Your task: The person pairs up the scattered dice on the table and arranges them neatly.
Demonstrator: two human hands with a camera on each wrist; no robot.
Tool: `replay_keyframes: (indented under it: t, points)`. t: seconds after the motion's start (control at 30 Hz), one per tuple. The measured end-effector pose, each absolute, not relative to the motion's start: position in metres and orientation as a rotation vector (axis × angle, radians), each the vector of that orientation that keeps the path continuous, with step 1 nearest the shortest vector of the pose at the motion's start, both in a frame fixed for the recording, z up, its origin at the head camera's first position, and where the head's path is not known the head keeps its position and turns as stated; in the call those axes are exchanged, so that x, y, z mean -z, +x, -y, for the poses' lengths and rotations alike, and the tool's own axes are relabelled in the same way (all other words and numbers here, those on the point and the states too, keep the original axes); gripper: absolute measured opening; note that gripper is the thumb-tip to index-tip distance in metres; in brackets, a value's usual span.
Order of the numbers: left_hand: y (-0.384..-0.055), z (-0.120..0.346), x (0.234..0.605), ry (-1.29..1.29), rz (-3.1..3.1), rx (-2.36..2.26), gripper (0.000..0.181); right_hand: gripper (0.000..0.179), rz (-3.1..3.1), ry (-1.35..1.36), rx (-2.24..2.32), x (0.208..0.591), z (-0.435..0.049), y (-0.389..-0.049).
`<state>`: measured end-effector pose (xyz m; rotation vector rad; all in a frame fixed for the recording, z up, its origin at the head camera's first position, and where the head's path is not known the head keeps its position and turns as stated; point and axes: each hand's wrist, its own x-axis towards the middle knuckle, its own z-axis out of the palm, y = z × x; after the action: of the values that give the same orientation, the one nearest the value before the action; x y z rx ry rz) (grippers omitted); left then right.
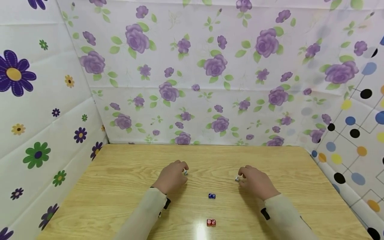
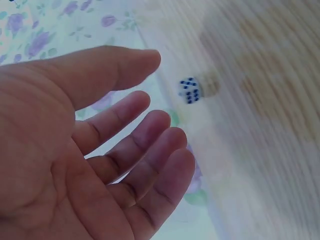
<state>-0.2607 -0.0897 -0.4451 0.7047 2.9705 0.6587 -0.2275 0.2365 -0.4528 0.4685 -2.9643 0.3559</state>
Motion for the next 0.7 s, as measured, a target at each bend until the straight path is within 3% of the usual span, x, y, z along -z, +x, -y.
replay_keyframes:
  t: [0.33,0.7]
  points:
    - [-0.273,0.087,0.456,0.671,-2.982,-0.642,0.028,0.026,3.058,0.392,-0.37,0.467,-0.237,-0.241]
    - [-0.282,0.082,0.463,0.682,-3.004,-0.59,0.006,0.006,3.041,0.376,-0.388,0.472,-0.232,-0.247]
